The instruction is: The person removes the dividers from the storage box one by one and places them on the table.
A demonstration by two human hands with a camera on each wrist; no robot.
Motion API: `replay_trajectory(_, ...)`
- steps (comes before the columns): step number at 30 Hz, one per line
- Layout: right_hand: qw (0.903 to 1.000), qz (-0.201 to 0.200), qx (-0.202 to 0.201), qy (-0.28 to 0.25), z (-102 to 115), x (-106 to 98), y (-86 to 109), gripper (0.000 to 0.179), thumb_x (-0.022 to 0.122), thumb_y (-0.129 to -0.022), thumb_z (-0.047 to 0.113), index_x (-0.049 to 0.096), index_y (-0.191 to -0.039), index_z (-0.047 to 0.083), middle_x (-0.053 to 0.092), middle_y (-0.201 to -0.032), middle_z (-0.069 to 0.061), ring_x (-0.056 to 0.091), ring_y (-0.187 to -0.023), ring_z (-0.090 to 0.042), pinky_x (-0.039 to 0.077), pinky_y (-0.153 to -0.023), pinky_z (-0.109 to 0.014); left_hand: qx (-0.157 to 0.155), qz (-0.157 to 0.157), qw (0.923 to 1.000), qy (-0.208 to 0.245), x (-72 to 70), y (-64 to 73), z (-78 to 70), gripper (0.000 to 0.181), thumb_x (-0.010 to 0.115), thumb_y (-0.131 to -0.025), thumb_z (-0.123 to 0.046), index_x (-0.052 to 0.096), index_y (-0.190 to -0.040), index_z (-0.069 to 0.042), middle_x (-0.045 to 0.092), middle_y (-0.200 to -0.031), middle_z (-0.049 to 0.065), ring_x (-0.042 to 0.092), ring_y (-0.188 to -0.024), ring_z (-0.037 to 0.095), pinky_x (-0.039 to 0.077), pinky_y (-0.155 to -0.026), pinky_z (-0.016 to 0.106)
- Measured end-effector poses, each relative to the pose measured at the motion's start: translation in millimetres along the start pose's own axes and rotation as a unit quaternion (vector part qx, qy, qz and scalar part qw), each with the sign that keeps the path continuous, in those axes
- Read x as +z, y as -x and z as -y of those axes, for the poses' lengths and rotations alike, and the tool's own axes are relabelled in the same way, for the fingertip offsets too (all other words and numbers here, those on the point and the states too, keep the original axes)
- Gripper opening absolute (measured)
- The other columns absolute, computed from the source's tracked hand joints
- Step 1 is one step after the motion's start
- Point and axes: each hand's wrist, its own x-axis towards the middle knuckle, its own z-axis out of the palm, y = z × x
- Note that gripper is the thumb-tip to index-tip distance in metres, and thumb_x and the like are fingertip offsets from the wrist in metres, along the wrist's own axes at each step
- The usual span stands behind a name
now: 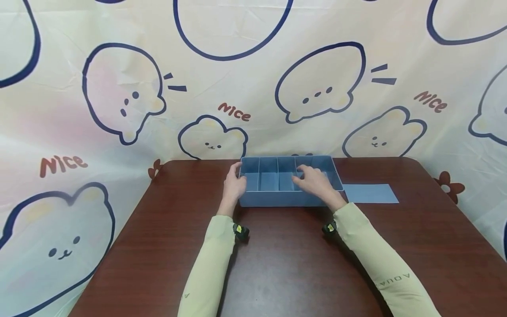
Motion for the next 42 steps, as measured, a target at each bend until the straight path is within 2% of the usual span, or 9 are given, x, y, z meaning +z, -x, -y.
replay_trajectory(10, 1.0000, -0.006, 0.001, 0.007, 0.1, 0.5, 0.2, 0.054, 0.055, -0.096, 0.037, 0.049, -0.140, 0.005, 0.066, -0.122, -0.020, 0.069, -0.101, -0.032, 0.059, -0.081, -0.047, 0.002, 0.000, 1.0000, -0.001, 1.3, -0.3, 0.7, 0.052, 0.048, -0.098, -0.012, 0.038, -0.147, -0.025, 0.040, -0.154, 0.010, 0.038, -0.142, 0.033, 0.033, -0.113, 0.058)
replay_trajectory(21, 0.9997, -0.023, -0.009, 0.008, 1.3, 0.8, 0.7, 0.049, 0.055, -0.096, 0.034, 0.053, -0.135, 0.005, 0.071, -0.110, -0.018, 0.070, -0.080, -0.024, 0.057, -0.062, -0.032, 0.004, -0.001, 1.0000, -0.001, 1.6, -0.2, -0.3, 0.051, 0.047, -0.098, -0.013, 0.039, -0.146, -0.025, 0.041, -0.153, 0.010, 0.039, -0.142, 0.032, 0.033, -0.113, 0.058)
replay_trajectory(24, 0.9996, -0.024, -0.009, 0.012, 3.2, -0.3, 2.0, 0.051, 0.055, -0.096, 0.037, 0.052, -0.135, 0.005, 0.071, -0.110, -0.017, 0.070, -0.084, -0.026, 0.058, -0.065, -0.035, 0.004, -0.001, 1.0000, 0.000, 1.4, 0.5, -1.4, 0.051, 0.047, -0.098, -0.013, 0.038, -0.147, -0.025, 0.041, -0.153, 0.010, 0.039, -0.142, 0.033, 0.033, -0.113, 0.059)
replay_trajectory(28, 0.9993, -0.027, -0.016, 0.023, 4.4, -0.5, 3.4, 0.056, 0.056, -0.096, 0.044, 0.052, -0.135, 0.006, 0.071, -0.109, -0.016, 0.071, -0.091, -0.028, 0.059, -0.077, -0.043, 0.003, -0.003, 1.0000, -0.001, 0.8, 1.1, -1.9, 0.051, 0.047, -0.098, -0.013, 0.038, -0.147, -0.025, 0.041, -0.153, 0.010, 0.039, -0.141, 0.034, 0.033, -0.112, 0.059)
replay_trajectory(30, 0.9992, -0.028, -0.018, 0.023, 4.7, -0.1, 3.1, 0.056, 0.057, -0.095, 0.044, 0.052, -0.135, 0.006, 0.071, -0.108, -0.016, 0.071, -0.089, -0.027, 0.059, -0.076, -0.042, 0.004, -0.003, 1.0000, -0.001, 0.5, 1.0, -1.7, 0.051, 0.047, -0.098, -0.013, 0.038, -0.147, -0.025, 0.041, -0.153, 0.011, 0.039, -0.141, 0.034, 0.033, -0.112, 0.059)
replay_trajectory(34, 0.9995, -0.023, -0.013, 0.015, 6.3, 0.6, 2.1, 0.051, 0.057, -0.095, 0.036, 0.053, -0.134, 0.004, 0.071, -0.093, -0.014, 0.069, -0.071, -0.023, 0.057, -0.059, -0.034, 0.002, -0.003, 1.0000, -0.001, 0.1, 0.5, -0.4, 0.052, 0.047, -0.098, -0.013, 0.038, -0.147, -0.025, 0.040, -0.154, 0.011, 0.038, -0.142, 0.034, 0.034, -0.112, 0.059)
replay_trajectory(37, 0.9997, -0.020, -0.011, 0.013, 8.0, 0.0, 1.4, 0.048, 0.056, -0.095, 0.031, 0.053, -0.134, 0.003, 0.064, -0.071, -0.010, 0.058, -0.052, -0.021, 0.046, -0.045, -0.028, 0.001, -0.004, 1.0000, -0.003, 0.1, 0.0, 0.0, 0.052, 0.046, -0.098, -0.013, 0.037, -0.147, -0.025, 0.040, -0.154, 0.010, 0.038, -0.142, 0.033, 0.034, -0.112, 0.058)
replay_trajectory(39, 0.9996, -0.020, -0.011, 0.014, 8.7, -0.6, 1.4, 0.048, 0.055, -0.095, 0.029, 0.053, -0.134, 0.002, 0.057, -0.062, -0.007, 0.052, -0.045, -0.020, 0.040, -0.041, -0.026, 0.000, -0.004, 1.0000, -0.004, 0.3, -0.2, 0.2, 0.052, 0.046, -0.098, -0.013, 0.037, -0.147, -0.025, 0.040, -0.154, 0.010, 0.039, -0.142, 0.033, 0.034, -0.112, 0.058)
replay_trajectory(42, 0.9995, -0.026, -0.014, 0.010, 9.3, -1.8, 1.5, 0.047, 0.055, -0.095, 0.026, 0.053, -0.134, 0.001, 0.054, -0.058, -0.005, 0.051, -0.043, -0.020, 0.038, -0.039, -0.025, -0.002, -0.003, 1.0000, -0.004, 1.1, -0.3, 0.2, 0.052, 0.046, -0.098, -0.014, 0.037, -0.147, -0.026, 0.039, -0.155, 0.010, 0.039, -0.142, 0.033, 0.035, -0.112, 0.058)
